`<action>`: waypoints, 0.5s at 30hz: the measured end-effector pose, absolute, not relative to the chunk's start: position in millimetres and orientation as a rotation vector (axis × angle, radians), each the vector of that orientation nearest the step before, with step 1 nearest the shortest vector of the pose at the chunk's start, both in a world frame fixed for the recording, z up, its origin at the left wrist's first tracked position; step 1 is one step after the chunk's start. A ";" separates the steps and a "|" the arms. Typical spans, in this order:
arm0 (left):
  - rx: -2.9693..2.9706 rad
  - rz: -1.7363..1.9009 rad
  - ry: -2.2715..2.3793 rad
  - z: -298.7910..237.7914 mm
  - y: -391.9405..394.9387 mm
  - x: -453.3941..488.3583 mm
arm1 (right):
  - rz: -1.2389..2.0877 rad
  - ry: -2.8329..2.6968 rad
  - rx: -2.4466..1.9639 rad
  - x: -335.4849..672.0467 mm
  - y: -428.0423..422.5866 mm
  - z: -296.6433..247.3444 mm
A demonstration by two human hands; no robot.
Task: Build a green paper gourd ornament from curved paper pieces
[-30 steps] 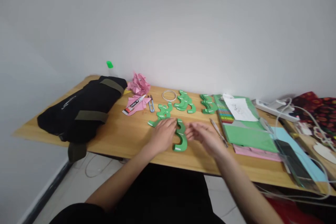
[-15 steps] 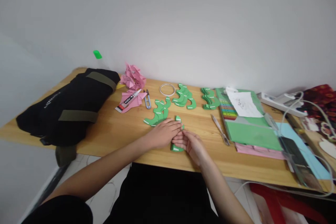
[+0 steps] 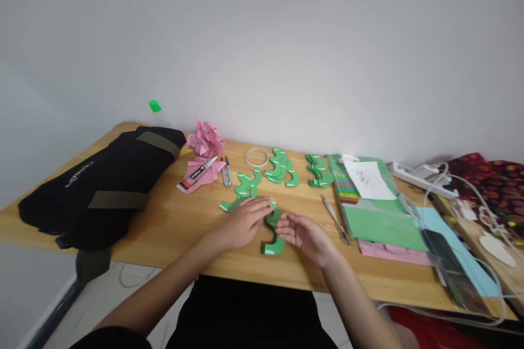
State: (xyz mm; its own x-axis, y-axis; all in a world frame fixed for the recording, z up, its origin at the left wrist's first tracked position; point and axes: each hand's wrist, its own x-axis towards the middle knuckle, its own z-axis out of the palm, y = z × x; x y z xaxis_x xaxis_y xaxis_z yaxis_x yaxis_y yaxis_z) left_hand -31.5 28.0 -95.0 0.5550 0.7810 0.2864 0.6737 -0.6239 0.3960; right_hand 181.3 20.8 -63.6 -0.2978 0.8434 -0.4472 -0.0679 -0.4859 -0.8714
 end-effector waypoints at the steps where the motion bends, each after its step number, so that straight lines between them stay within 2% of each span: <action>1: 2.516 0.678 1.316 -94.4 25.7 -39.3 | 1.774 -1.073 -1.320 183.3 19.1 -61.0; 4: 2.391 0.729 1.620 -95.0 18.8 -65.9 | 1.512 -1.275 -1.364 180.8 5.7 -61.7; 10: 2.326 0.634 1.756 -98.6 12.3 -91.2 | 0.453 -2.225 -1.595 161.4 -26.0 -95.9; 15: 2.315 0.617 1.743 -99.6 14.9 -88.4 | 0.230 -2.263 -1.658 166.8 -25.6 -111.3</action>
State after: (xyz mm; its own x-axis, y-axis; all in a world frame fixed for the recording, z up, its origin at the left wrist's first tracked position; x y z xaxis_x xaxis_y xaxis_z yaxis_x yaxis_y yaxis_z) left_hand -88.4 14.9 -99.6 0.2273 0.9491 0.2180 0.8750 -0.2973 0.3820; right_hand 166.8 -25.6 -111.3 -0.2713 0.9483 0.1644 0.8960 0.3113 -0.3167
